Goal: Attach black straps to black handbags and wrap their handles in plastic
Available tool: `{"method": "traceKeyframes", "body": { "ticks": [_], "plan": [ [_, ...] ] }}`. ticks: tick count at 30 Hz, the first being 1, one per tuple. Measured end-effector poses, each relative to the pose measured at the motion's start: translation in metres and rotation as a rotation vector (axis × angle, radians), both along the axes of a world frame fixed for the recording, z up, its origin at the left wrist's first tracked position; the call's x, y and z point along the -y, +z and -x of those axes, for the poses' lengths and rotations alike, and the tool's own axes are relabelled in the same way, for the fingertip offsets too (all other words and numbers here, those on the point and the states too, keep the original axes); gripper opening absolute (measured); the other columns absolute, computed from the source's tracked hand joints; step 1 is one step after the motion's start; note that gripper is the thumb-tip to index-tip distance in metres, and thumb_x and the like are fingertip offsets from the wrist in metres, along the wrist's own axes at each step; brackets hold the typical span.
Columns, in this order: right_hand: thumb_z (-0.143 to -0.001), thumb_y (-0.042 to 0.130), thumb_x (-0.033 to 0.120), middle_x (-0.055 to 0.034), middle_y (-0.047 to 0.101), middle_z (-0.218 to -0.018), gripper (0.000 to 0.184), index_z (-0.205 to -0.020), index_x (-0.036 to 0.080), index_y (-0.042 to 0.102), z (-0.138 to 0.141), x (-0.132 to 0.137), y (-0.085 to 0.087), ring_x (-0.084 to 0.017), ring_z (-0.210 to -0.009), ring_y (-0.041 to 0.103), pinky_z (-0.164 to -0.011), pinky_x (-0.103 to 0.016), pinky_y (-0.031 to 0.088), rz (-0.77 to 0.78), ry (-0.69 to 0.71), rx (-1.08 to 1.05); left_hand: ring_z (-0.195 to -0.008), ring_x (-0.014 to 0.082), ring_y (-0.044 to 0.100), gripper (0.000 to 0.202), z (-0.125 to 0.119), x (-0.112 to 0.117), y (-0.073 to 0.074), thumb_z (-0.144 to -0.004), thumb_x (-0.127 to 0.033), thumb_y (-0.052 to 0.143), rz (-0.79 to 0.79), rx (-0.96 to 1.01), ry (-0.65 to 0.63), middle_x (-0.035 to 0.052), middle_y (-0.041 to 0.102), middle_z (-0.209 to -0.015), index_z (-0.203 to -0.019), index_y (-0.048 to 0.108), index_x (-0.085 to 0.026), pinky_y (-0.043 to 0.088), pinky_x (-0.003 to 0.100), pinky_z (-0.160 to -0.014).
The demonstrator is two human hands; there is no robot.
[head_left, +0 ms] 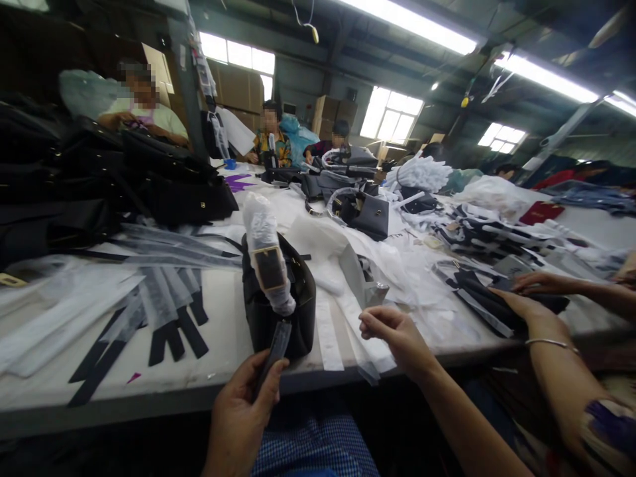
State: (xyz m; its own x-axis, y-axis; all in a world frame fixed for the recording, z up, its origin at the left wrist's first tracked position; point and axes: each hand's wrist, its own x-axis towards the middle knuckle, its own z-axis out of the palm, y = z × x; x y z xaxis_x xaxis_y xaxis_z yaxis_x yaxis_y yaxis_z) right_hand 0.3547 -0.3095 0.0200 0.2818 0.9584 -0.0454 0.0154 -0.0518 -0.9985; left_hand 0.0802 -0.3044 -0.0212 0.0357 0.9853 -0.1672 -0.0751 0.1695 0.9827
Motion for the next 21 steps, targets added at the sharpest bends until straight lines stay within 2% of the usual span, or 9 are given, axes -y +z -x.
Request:
{"method": "traceKeyframes", "body": {
  "ticks": [2,5,7,9,11,13,17,19,21],
  "plan": [
    [-0.081,0.075,0.041,-0.0038,0.070,-0.067,0.027,-0.080,0.014,0.073,0.035,0.005,0.015,-0.014,-0.063,0.064,-0.065,-0.026,0.052,-0.029,0.189,0.032,-0.050,0.0112,0.050,0.052,0.000,0.001,0.002,-0.071,-0.055,0.077,-0.018,-0.014,-0.004,-0.0007,0.061,-0.062,-0.102,0.070,-0.013,0.037,0.019,-0.042],
    [-0.085,0.070,0.043,-0.0015,0.068,-0.062,0.029,-0.076,0.015,0.072,0.084,0.005,0.027,-0.012,-0.059,0.061,-0.061,-0.024,0.048,-0.011,0.365,0.053,-0.057,0.0133,0.056,0.045,0.000,0.001,0.003,-0.077,-0.051,0.073,-0.074,-0.041,-0.029,0.0039,0.070,-0.077,-0.103,0.070,-0.015,0.046,0.022,-0.051],
    [-0.084,0.069,0.045,-0.0009,0.066,-0.059,0.032,-0.073,0.016,0.072,0.109,0.000,0.027,-0.011,-0.055,0.058,-0.056,-0.023,0.044,0.012,0.383,0.109,-0.068,0.0168,0.063,0.038,0.000,0.001,0.004,-0.081,-0.048,0.070,-0.138,-0.058,-0.044,0.0056,0.073,-0.086,-0.102,0.072,-0.017,0.051,0.025,-0.063],
    [-0.082,0.070,0.047,-0.0011,0.064,-0.057,0.034,-0.069,0.015,0.072,0.124,-0.008,0.022,-0.011,-0.052,0.056,-0.051,-0.022,0.041,0.033,0.325,0.214,-0.081,0.0199,0.066,0.032,0.001,0.001,0.004,-0.083,-0.044,0.068,-0.195,-0.067,-0.043,0.0061,0.074,-0.092,-0.101,0.073,-0.018,0.052,0.027,-0.076],
    [-0.081,0.071,0.048,-0.0019,0.065,-0.056,0.036,-0.066,0.015,0.071,0.129,-0.016,0.015,-0.012,-0.051,0.056,-0.049,-0.022,0.040,0.049,0.258,0.320,-0.081,0.0194,0.065,0.030,0.002,0.001,0.005,-0.084,-0.043,0.067,-0.213,-0.071,-0.037,0.0054,0.073,-0.090,-0.101,0.073,-0.018,0.052,0.027,-0.076],
    [-0.081,0.070,0.049,-0.0026,0.066,-0.057,0.037,-0.068,0.015,0.072,0.127,-0.022,0.008,-0.012,-0.051,0.056,-0.049,-0.022,0.040,0.056,0.255,0.358,-0.070,0.0156,0.061,0.032,0.003,0.001,0.005,-0.084,-0.043,0.067,-0.179,-0.058,-0.051,0.0036,0.071,-0.082,-0.102,0.072,-0.017,0.050,0.023,-0.065],
    [-0.084,0.068,0.048,-0.0038,0.070,-0.068,0.035,-0.077,0.014,0.074,0.111,-0.025,0.000,-0.013,-0.060,0.061,-0.059,-0.023,0.047,0.047,0.473,0.160,-0.048,0.0075,0.042,0.039,0.004,0.004,0.007,-0.082,-0.048,0.069,-0.020,0.084,-0.134,-0.0035,0.055,-0.058,-0.103,0.069,-0.015,0.033,0.016,-0.042],
    [-0.085,0.068,0.045,-0.0041,0.072,-0.077,0.032,-0.084,0.014,0.075,0.105,-0.022,0.001,-0.014,-0.069,0.064,-0.068,-0.025,0.050,0.035,0.575,0.070,-0.044,0.0051,0.036,0.038,0.005,0.005,0.009,-0.081,-0.049,0.069,0.051,0.171,-0.181,-0.0038,0.053,-0.059,-0.097,0.067,-0.015,0.025,0.015,-0.038],
    [-0.086,0.067,0.043,-0.0038,0.071,-0.081,0.030,-0.091,0.015,0.075,0.102,-0.018,0.003,-0.015,-0.075,0.064,-0.073,-0.026,0.050,0.033,0.611,0.044,-0.045,0.0035,0.035,0.035,0.007,0.007,0.011,-0.084,-0.049,0.066,0.089,0.244,-0.222,-0.0006,0.059,-0.070,-0.089,0.066,-0.015,0.024,0.014,-0.038]
  ]
}}
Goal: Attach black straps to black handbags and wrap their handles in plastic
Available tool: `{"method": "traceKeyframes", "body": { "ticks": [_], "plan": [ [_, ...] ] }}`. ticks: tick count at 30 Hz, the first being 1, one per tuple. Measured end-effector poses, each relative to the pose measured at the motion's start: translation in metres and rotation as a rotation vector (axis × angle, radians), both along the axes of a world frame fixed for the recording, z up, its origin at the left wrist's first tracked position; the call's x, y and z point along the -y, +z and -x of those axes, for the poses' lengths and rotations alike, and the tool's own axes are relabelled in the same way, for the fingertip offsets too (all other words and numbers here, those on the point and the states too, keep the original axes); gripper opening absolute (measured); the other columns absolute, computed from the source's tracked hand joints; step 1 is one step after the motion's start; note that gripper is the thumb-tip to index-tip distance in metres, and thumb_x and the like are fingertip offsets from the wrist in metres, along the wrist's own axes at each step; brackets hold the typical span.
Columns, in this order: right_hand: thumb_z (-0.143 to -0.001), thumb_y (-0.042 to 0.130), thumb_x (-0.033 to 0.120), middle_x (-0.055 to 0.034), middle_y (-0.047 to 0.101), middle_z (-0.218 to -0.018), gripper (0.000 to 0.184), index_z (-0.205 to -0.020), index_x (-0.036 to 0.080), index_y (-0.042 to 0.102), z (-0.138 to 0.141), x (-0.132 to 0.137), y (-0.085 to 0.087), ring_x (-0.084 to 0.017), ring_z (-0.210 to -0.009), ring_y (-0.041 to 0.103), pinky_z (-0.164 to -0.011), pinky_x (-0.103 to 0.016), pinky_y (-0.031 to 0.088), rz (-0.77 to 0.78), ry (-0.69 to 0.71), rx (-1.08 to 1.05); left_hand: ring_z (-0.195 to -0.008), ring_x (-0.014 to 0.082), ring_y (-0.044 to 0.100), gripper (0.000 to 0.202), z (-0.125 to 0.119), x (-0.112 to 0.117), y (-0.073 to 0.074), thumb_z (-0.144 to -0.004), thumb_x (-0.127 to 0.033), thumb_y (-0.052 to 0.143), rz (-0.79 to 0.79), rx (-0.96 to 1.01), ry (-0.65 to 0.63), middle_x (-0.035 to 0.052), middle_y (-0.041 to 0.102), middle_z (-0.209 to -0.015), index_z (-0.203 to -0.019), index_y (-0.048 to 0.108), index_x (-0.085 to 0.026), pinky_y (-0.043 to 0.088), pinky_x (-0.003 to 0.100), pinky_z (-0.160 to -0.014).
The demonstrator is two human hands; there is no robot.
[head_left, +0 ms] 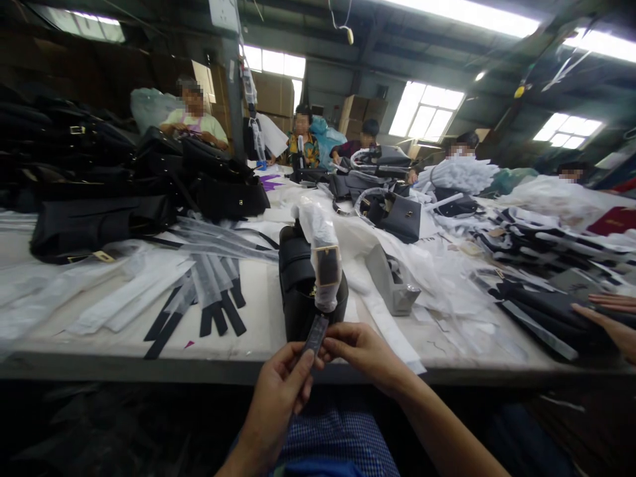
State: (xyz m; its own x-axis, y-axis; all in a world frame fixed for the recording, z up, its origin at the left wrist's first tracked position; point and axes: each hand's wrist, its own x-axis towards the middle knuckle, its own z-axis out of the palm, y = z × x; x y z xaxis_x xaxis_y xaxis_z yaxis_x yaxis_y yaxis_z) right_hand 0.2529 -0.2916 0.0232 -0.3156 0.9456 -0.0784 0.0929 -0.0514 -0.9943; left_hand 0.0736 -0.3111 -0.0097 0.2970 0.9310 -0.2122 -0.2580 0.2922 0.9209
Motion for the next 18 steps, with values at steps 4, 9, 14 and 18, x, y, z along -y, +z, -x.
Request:
{"method": "traceKeyframes", "body": {
  "ticks": [4,9,14,18],
  "plan": [
    [-0.087,0.066,0.040,-0.0029,0.070,-0.080,0.026,-0.091,0.016,0.074,0.004,0.006,-0.003,-0.017,-0.076,0.065,-0.074,-0.027,0.051,-0.003,-0.091,0.022,-0.042,0.0021,0.029,0.037,0.001,0.001,0.005,-0.089,-0.050,0.059,0.055,0.035,-0.059,-0.0039,0.051,-0.060,-0.078,0.062,-0.015,0.019,0.014,-0.037],
    [-0.088,0.065,0.036,-0.0022,0.070,-0.079,0.019,-0.086,0.018,0.073,0.013,0.006,-0.023,-0.019,-0.079,0.065,-0.076,-0.029,0.050,-0.097,-0.227,0.054,-0.037,0.0023,0.019,0.041,-0.002,-0.001,0.010,-0.085,-0.054,0.062,0.087,-0.020,-0.061,-0.0094,0.036,-0.046,-0.073,0.061,-0.015,0.013,0.014,-0.036],
    [-0.089,0.061,0.032,-0.0009,0.068,-0.077,0.016,-0.083,0.020,0.070,0.026,0.009,-0.029,-0.018,-0.076,0.063,-0.072,-0.027,0.049,-0.159,-0.335,0.092,-0.037,0.0024,0.021,0.041,-0.003,-0.002,0.013,-0.080,-0.056,0.067,0.102,-0.044,-0.048,-0.0078,0.042,-0.048,-0.073,0.062,-0.015,0.013,0.014,-0.035],
    [-0.085,0.064,0.028,-0.0012,0.069,-0.074,0.013,-0.079,0.018,0.069,0.033,0.009,-0.027,-0.016,-0.068,0.060,-0.066,-0.026,0.048,-0.113,-0.385,0.097,-0.034,0.0032,0.019,0.046,-0.005,0.000,0.014,-0.077,-0.061,0.066,0.144,-0.059,-0.126,-0.0097,0.034,-0.039,-0.069,0.062,-0.015,0.012,0.015,-0.034]
  ]
}}
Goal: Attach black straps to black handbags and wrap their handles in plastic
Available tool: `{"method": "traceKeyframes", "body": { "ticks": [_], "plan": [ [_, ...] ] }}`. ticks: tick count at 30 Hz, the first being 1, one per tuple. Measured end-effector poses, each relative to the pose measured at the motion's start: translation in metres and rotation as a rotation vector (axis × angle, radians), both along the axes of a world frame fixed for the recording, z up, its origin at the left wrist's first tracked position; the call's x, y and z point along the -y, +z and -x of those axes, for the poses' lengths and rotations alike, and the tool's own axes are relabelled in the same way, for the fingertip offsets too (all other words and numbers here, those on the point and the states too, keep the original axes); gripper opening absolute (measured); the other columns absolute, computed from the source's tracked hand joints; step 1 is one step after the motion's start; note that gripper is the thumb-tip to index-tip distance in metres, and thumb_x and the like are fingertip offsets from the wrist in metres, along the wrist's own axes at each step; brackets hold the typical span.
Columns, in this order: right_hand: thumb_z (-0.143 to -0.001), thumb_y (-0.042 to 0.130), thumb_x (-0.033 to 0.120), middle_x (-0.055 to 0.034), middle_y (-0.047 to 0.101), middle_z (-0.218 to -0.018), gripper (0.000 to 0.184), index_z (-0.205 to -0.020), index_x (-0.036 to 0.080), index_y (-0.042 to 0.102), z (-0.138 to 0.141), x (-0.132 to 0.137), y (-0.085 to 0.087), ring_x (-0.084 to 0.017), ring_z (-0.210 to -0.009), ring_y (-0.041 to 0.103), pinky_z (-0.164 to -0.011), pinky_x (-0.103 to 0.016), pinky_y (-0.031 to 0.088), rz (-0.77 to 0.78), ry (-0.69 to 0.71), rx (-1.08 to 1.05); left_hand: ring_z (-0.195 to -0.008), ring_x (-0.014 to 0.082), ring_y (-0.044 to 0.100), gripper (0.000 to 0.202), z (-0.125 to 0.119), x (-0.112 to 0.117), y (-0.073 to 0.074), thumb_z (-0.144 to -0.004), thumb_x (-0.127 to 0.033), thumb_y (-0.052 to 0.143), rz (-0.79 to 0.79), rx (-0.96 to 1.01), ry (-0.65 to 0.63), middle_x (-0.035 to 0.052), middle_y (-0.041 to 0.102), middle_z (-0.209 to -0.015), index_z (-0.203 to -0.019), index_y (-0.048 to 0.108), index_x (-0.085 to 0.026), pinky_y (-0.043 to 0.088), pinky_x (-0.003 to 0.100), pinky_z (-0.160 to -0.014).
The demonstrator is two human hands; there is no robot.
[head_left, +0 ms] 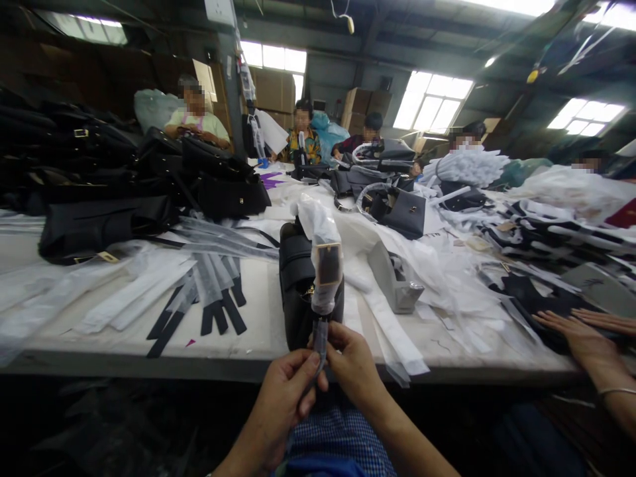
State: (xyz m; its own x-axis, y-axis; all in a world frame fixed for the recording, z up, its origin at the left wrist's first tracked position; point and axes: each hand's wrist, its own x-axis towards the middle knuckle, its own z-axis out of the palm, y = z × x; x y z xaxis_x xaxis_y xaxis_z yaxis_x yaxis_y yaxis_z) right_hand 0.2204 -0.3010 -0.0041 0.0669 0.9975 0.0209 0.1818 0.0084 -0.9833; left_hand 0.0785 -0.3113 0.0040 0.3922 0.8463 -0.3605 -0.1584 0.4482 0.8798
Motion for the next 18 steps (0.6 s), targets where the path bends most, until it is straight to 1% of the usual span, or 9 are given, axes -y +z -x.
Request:
{"method": "traceKeyframes", "body": {
  "ticks": [2,4,7,9,11,13,14,16,18],
  "plan": [
    [-0.084,0.065,0.028,-0.0014,0.069,-0.072,0.013,-0.079,0.017,0.070,0.000,-0.001,0.001,-0.016,-0.065,0.060,-0.064,-0.026,0.049,0.011,-0.005,-0.010,-0.033,0.0033,0.018,0.049,-0.002,0.000,-0.001,-0.076,-0.063,0.065,0.004,-0.013,-0.016,-0.0101,0.031,-0.036,-0.067,0.062,-0.015,0.011,0.016,-0.033],
    [-0.083,0.066,0.029,-0.0021,0.070,-0.073,0.013,-0.080,0.017,0.072,0.000,-0.002,0.002,-0.017,-0.066,0.063,-0.063,-0.026,0.050,0.014,-0.004,-0.023,-0.032,0.0034,0.019,0.050,-0.003,0.000,-0.003,-0.076,-0.064,0.065,0.004,-0.025,-0.025,-0.0098,0.032,-0.036,-0.067,0.062,-0.015,0.012,0.016,-0.033],
    [-0.081,0.069,0.030,-0.0024,0.071,-0.072,0.014,-0.082,0.017,0.075,-0.001,-0.004,0.006,-0.017,-0.064,0.064,-0.060,-0.026,0.049,0.022,0.001,-0.015,-0.032,0.0035,0.020,0.049,-0.004,-0.001,-0.005,-0.075,-0.064,0.066,0.004,-0.020,-0.019,-0.0097,0.033,-0.036,-0.067,0.062,-0.016,0.012,0.016,-0.033],
    [-0.082,0.068,0.031,-0.0019,0.071,-0.069,0.017,-0.083,0.017,0.077,-0.003,-0.006,0.010,-0.018,-0.064,0.064,-0.061,-0.026,0.049,0.029,0.030,-0.001,-0.032,0.0032,0.019,0.048,-0.003,-0.002,-0.005,-0.075,-0.063,0.067,0.012,-0.011,-0.001,-0.0100,0.033,-0.036,-0.068,0.062,-0.016,0.012,0.016,-0.033],
    [-0.084,0.068,0.034,-0.0027,0.072,-0.074,0.020,-0.087,0.018,0.078,-0.007,-0.006,0.015,-0.019,-0.072,0.066,-0.070,-0.028,0.051,0.055,0.117,-0.050,-0.033,0.0027,0.018,0.048,-0.002,-0.003,-0.005,-0.075,-0.063,0.067,0.014,-0.009,0.037,-0.0103,0.033,-0.038,-0.070,0.063,-0.016,0.012,0.015,-0.033],
    [-0.083,0.070,0.035,-0.0035,0.074,-0.085,0.023,-0.097,0.019,0.077,-0.011,-0.004,0.020,-0.019,-0.085,0.066,-0.082,-0.030,0.050,0.130,0.252,-0.188,-0.033,0.0025,0.018,0.048,-0.001,-0.003,-0.006,-0.075,-0.064,0.066,-0.001,-0.010,0.075,-0.0105,0.033,-0.038,-0.071,0.062,-0.016,0.012,0.015,-0.033],
    [-0.080,0.072,0.033,-0.0036,0.074,-0.090,0.027,-0.103,0.019,0.076,-0.013,-0.003,0.022,-0.019,-0.089,0.066,-0.086,-0.030,0.049,0.185,0.325,-0.279,-0.033,0.0025,0.018,0.049,-0.001,-0.003,-0.007,-0.075,-0.064,0.066,-0.014,-0.011,0.087,-0.0106,0.033,-0.038,-0.070,0.061,-0.016,0.013,0.015,-0.033],
    [-0.074,0.077,0.026,-0.0039,0.072,-0.099,0.040,-0.114,0.020,0.071,-0.014,0.000,0.025,-0.019,-0.094,0.065,-0.088,-0.030,0.049,0.289,0.440,-0.452,-0.033,0.0028,0.020,0.048,-0.002,-0.003,-0.010,-0.075,-0.063,0.067,-0.046,-0.004,0.111,-0.0107,0.033,-0.038,-0.072,0.061,-0.015,0.013,0.016,-0.035],
    [-0.070,0.080,0.020,-0.0055,0.069,-0.109,0.046,-0.114,0.020,0.068,-0.010,0.003,0.025,-0.020,-0.099,0.065,-0.087,-0.030,0.049,0.316,0.476,-0.556,-0.035,0.0032,0.024,0.048,-0.005,-0.002,-0.012,-0.074,-0.062,0.069,-0.083,0.012,0.148,-0.0106,0.034,-0.041,-0.078,0.063,-0.015,0.016,0.016,-0.037]
  ]
}}
